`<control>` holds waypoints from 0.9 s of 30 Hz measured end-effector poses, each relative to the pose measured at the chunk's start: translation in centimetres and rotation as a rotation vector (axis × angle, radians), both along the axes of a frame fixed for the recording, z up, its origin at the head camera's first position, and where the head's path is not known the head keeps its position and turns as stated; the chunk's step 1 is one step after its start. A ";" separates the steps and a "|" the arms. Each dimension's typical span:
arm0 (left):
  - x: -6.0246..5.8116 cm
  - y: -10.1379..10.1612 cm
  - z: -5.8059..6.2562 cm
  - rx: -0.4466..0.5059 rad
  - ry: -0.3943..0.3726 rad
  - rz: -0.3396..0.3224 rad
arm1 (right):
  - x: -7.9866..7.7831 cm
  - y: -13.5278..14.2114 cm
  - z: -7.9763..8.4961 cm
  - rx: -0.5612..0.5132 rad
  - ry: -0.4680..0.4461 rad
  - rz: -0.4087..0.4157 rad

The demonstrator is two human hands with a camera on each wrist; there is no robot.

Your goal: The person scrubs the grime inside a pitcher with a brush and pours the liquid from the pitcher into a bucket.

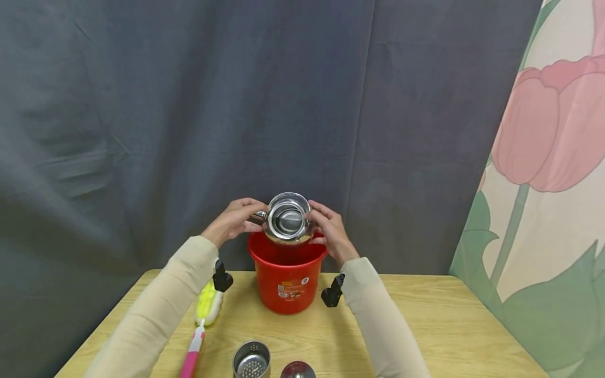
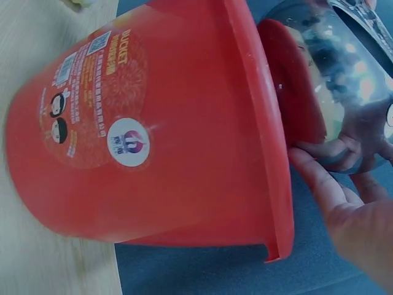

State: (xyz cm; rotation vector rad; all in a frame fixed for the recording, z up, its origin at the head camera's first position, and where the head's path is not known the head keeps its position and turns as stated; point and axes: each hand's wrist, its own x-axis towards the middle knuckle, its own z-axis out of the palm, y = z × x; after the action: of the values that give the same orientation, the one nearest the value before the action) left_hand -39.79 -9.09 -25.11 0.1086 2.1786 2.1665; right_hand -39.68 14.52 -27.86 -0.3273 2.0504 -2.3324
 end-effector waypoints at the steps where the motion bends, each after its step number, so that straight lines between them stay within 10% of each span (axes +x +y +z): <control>1: -0.1 0.0 0.0 0.002 0.005 -0.001 | -0.1 0.0 -0.1 -0.003 0.007 0.000; 27: -0.5 -0.1 0.1 0.031 0.101 -0.018 | -0.5 0.0 0.1 -0.078 0.085 0.027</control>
State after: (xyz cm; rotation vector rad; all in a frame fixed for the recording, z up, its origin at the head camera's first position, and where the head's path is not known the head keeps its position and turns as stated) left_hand -40.33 -9.17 -25.02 0.2439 2.1866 2.2327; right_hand -40.16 14.53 -27.79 -0.4609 1.9801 -2.4283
